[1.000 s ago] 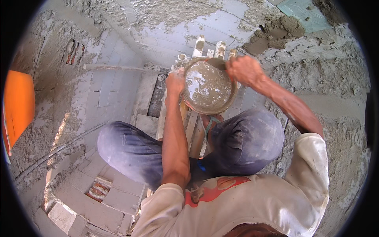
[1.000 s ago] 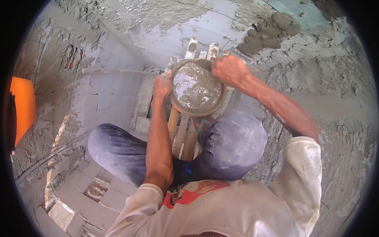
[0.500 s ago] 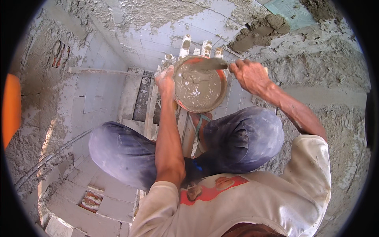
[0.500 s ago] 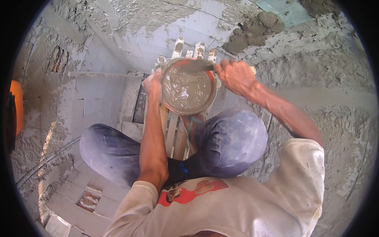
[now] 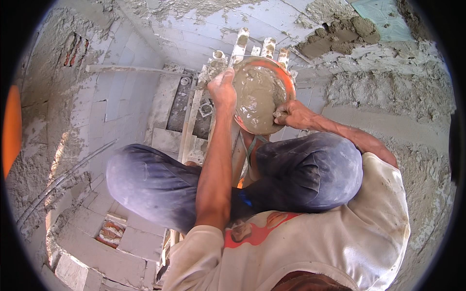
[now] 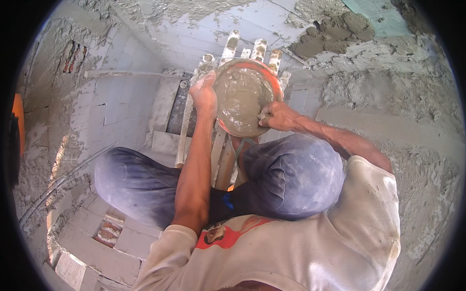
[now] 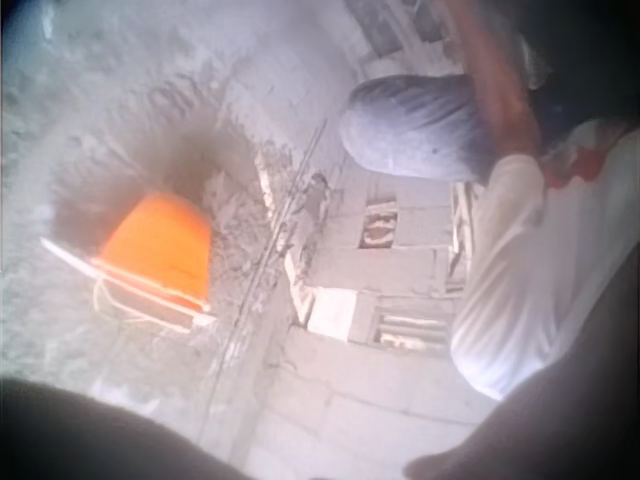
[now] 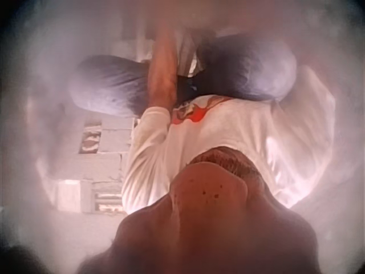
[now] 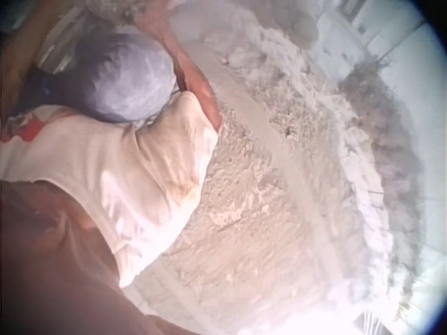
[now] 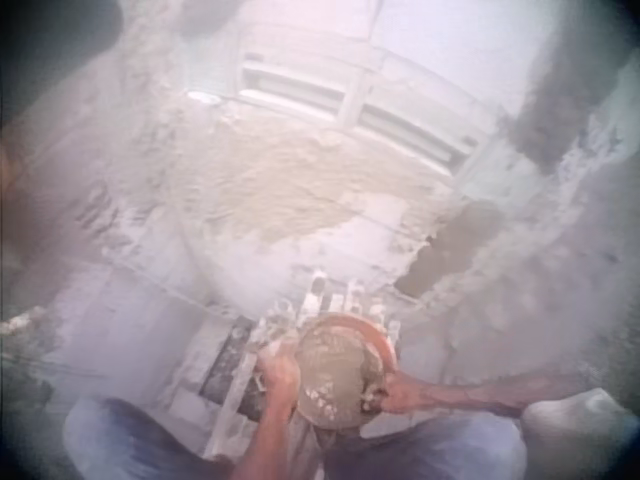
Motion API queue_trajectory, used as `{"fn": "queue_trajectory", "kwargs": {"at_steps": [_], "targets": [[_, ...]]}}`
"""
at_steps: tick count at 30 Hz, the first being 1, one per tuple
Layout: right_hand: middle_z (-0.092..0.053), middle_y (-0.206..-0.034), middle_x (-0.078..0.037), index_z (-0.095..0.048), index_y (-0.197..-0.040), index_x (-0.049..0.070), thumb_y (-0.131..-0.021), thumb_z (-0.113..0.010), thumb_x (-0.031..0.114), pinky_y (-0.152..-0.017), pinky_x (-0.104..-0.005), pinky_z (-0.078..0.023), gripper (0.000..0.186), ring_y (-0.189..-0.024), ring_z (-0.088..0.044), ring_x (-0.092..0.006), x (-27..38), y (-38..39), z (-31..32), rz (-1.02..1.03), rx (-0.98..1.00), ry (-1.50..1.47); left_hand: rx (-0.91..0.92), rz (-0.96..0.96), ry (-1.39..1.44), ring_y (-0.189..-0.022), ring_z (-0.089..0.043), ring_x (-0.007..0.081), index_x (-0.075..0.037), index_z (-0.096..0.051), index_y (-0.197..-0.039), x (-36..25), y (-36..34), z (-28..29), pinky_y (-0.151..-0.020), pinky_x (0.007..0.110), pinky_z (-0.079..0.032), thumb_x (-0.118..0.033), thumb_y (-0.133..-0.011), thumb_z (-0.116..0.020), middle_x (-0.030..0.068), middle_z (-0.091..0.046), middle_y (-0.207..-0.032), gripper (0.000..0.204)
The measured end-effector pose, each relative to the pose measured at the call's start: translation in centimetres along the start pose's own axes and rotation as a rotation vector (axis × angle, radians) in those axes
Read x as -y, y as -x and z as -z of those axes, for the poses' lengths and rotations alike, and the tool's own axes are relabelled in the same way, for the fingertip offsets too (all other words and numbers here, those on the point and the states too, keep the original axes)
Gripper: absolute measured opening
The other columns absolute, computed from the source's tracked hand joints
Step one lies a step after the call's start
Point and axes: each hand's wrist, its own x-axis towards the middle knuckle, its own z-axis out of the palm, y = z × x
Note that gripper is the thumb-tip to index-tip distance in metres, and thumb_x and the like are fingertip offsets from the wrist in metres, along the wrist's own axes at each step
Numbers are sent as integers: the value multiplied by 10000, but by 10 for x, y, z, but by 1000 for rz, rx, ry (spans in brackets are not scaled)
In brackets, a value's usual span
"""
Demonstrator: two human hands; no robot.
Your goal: The person applies plaster to a cinder block wall using a trowel, scooping material from a handheld bucket while standing or squatting on a wooden scaffold.
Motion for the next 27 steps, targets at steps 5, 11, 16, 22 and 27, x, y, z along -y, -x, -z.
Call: {"fn": "queue_trajectory", "kwargs": {"at_steps": [5,11,16,22,27], "targets": [[-589,-680,-23,-687,-933,16,-939,-681,190,-454,-261,-363,173,-492,-491,-88,40,24,1,-390,84,-563,10,-31,27,-882,-605,151,134,-699,-1039,3,0,3,-838,298,-474,-202,-932,-643,93,-694,-922,357],[-528,-642,-9,-653,-980,25,-1001,-602,290,-413,-246,-332,271,-468,-446,-85,29,35,-5,-406,131,-1229,10,5,-7,-896,-624,168,143,-690,-1069,-5,1,3,-856,295,-477,-205,-935,-641,116,-707,-958,376],[-517,-621,-4,-643,-1009,28,-1022,-571,312,-407,-241,-328,293,-454,-431,-84,21,53,18,-360,134,-1266,14,0,-5,-938,-646,195,146,-684,-1100,-8,1,2,-899,297,-479,-192,-935,-634,146,-715,-1025,380],[-636,-725,-104,-654,-1101,16,-969,-604,199,-422,-311,-455,231,-554,-623,-182,42,80,64,169,-266,280,-17,34,36,-963,-649,202,143,-684,-1109,-12,1,7,-912,304,-476,-173,-926,-630,155,-718,-1043,370],[-670,-936,-212,-587,-1085,-31,-891,-557,86,-623,-443,-593,228,-695,-715,-356,42,31,9,226,-301,872,-19,46,16,-945,-636,184,144,-686,-1097,-10,1,-4,-895,302,-475,-180,-926,-634,129,-716,-1016,371]]}}
